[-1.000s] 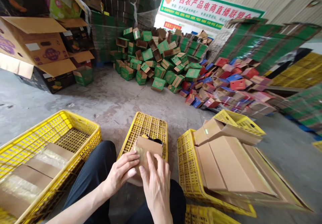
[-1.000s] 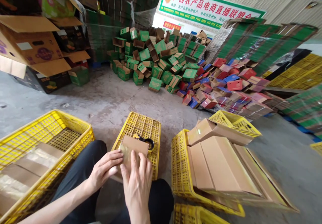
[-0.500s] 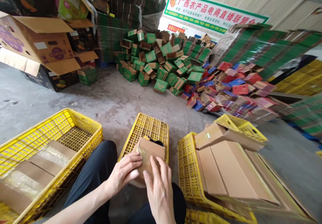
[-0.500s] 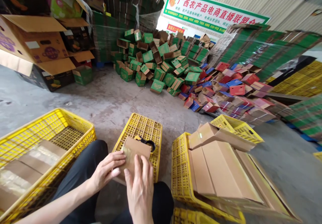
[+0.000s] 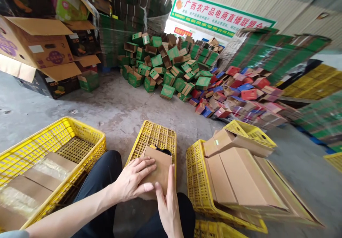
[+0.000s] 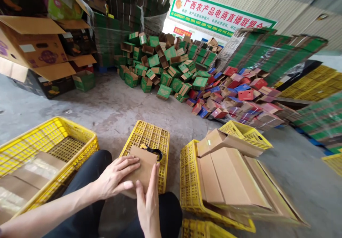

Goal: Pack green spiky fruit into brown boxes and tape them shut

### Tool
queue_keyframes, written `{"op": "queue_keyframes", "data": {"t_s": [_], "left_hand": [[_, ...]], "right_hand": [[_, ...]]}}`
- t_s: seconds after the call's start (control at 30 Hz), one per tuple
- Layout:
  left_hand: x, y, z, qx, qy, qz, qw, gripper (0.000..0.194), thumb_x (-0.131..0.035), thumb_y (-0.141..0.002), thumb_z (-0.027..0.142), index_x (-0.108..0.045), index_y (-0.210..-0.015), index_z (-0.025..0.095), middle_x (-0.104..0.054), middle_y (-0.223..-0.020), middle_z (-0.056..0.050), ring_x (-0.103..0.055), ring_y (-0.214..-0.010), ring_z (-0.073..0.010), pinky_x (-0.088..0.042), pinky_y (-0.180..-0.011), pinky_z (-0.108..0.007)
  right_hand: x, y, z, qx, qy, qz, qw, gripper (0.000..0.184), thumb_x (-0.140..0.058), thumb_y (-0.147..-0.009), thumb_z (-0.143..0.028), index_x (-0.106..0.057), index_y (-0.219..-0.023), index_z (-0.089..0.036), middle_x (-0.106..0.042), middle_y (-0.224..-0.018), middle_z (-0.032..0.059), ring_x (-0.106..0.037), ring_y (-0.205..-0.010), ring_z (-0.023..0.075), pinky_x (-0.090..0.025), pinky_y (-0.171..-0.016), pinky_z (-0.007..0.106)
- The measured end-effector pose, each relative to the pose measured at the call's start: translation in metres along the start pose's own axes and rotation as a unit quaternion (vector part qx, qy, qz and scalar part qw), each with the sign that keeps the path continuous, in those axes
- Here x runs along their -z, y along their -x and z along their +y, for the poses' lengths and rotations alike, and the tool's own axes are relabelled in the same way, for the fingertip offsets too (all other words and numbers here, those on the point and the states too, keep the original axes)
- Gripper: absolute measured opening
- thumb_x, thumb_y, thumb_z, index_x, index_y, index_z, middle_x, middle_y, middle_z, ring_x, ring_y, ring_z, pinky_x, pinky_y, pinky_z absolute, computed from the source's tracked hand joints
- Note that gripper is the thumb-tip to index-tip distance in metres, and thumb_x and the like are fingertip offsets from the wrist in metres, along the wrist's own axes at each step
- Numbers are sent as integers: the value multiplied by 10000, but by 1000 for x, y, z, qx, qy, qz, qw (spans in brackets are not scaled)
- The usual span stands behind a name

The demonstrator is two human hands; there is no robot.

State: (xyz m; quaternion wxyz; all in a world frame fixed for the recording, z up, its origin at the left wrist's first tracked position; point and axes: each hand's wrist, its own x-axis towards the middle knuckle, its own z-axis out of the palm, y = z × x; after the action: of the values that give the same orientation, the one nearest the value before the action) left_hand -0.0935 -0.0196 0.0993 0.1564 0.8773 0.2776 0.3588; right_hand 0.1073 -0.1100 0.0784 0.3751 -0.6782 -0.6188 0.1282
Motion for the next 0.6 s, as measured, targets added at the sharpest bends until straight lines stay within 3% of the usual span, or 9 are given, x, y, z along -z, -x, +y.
{"op": "queue_keyframes", "data": {"t_s": [0.17,0.33,0.47,0.6], "left_hand": [[10,-10,8,11,-13,-29,999,933,-505,-885,864,-514,-1562,222,-596,-1508,-153,-550,-1372,-370,-446,-1169,-545],[-6,-14,26,-7,-73,-14,997,1057,-437,-833,933,-532,-1545,157,-590,-1501,-205,-518,-1404,-415,-282,-1255,-609],[-17,-14,29,-50,-90,-32,994,1199,-353,-781,992,-441,-1607,127,-461,-1622,-234,-415,-1513,-424,-253,-1279,-561],[-15,-15,22,-75,-91,-62,991,1178,-395,-796,980,-360,-1654,173,-364,-1687,-210,-366,-1551,-413,-241,-1283,-549]], "right_hand": [[-7,6,9,-84,-50,24,995,777,-488,-1049,-596,-276,-1687,-208,-388,-1688,128,-466,-1510,315,-531,-1143,442],[-4,7,5,-67,-15,27,997,752,-454,-1062,-590,-278,-1686,-209,-484,-1630,131,-532,-1462,311,-562,-1106,439],[2,5,1,-39,-1,-3,999,659,-382,-1091,-562,-329,-1668,-248,-445,-1660,97,-464,-1511,291,-496,-1180,442],[4,4,3,-88,-69,-22,993,633,-320,-1103,-569,-330,-1664,-275,-380,-1697,71,-363,-1567,267,-425,-1236,466]]}}
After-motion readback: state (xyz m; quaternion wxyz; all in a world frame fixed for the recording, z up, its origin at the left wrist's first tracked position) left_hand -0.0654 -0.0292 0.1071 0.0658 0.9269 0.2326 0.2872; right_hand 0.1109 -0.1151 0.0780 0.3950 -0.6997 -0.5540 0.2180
